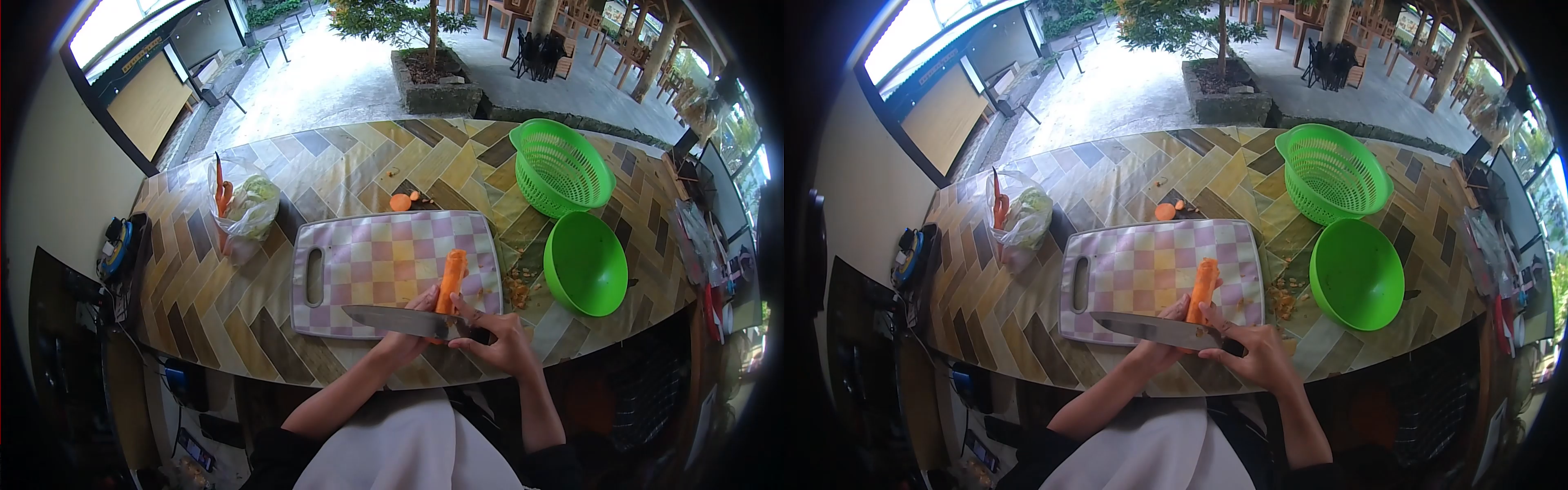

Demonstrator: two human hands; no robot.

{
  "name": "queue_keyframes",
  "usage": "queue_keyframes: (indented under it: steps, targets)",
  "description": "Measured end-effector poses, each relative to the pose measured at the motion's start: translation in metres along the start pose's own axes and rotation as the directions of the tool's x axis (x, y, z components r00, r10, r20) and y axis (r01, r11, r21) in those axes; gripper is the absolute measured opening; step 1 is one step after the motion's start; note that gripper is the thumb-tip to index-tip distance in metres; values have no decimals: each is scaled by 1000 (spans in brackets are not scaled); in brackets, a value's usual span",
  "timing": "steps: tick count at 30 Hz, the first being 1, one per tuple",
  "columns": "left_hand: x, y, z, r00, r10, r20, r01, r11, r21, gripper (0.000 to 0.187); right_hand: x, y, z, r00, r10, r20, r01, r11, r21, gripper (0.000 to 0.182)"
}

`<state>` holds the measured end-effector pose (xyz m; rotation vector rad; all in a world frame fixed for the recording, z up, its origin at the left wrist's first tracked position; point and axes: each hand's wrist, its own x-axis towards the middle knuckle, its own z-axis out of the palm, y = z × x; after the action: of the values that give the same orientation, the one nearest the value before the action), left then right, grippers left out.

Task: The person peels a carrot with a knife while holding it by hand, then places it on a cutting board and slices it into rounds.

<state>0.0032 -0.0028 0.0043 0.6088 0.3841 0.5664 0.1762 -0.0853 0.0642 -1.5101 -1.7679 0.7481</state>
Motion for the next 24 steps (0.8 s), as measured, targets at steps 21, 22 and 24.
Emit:
queue_keyframes:
  steps: [21,22,24]
  targets:
    - [0,-1,2,1000,7,-25,-6,1000,11,52,6,-3,-7,998,28,64,-29,1000,5,62]
    - [1,-3,0,1000,15,-22,-14,1000,22,53,5,-2,-6,998,25,54,-25,1000,-9,61]
    - [1,-5,0,999,26,-33,-24,999,39,52,5,-1,-5,999,14,30,-14,1000,-8,59]
